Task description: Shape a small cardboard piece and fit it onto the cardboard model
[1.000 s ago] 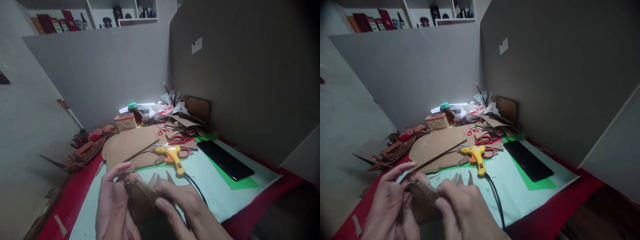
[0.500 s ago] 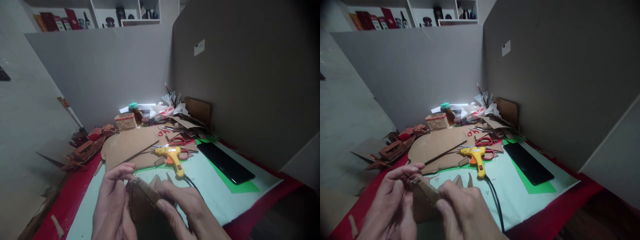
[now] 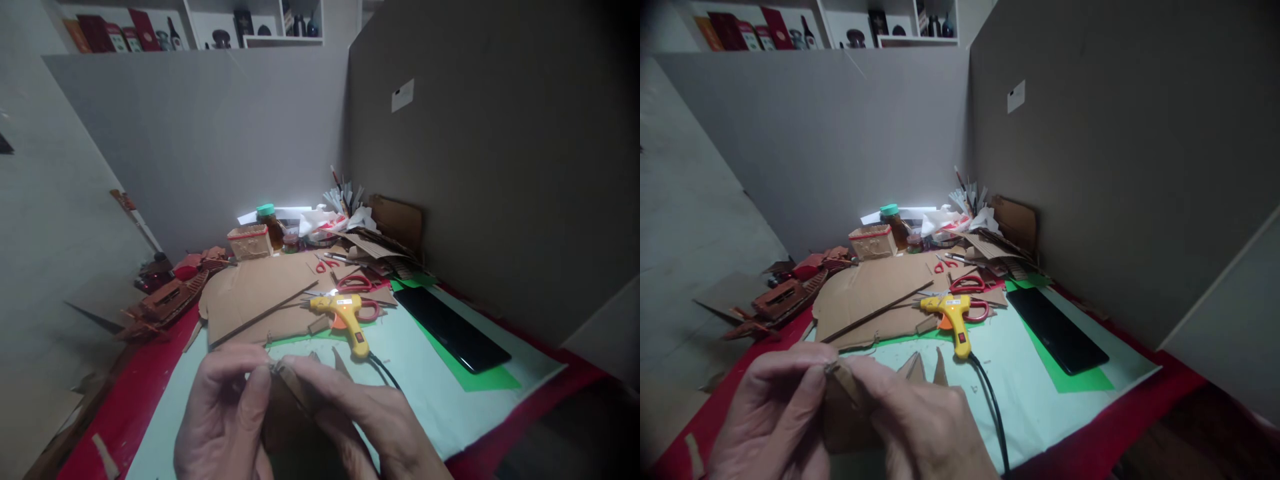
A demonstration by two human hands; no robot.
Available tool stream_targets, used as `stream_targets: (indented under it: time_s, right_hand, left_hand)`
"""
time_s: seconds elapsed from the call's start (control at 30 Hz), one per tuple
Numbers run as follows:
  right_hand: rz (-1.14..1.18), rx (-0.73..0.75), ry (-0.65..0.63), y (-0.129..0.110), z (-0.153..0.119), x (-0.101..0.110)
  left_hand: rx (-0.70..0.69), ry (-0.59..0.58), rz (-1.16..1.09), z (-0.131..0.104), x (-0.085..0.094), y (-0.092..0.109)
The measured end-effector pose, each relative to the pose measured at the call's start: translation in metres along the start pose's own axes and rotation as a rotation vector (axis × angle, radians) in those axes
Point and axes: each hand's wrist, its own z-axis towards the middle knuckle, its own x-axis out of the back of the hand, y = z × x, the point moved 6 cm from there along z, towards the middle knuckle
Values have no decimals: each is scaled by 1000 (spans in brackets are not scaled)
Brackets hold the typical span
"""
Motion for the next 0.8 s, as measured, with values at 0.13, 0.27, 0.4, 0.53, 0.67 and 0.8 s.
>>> stream_targets:
  time_s: [0.13,0.27,0.4,0.53,0.67,0.8]
  right_hand:
    - [11,-17,-42,6,-5,-4]
    - [64,-88,-148,11,-7,-8]
    - [62,-62,-132,13,-7,-13]
    - [-34,76,130,16,-9,-16]
    - [11,125,222,21,-14,-26]
    - [57,102,175,26,-13,-32]
  left_hand:
    - [-53,-40,-8,0,-7,3]
    - [-23,0,-3,-5,-9,6]
    - [-31,-8,-28,-6,-7,7]
    - [-34,-30,-19,-6,-7,1]
    - [-163,15,23,-5,-8,3]
    - [-261,49,45,-5,-11,6]
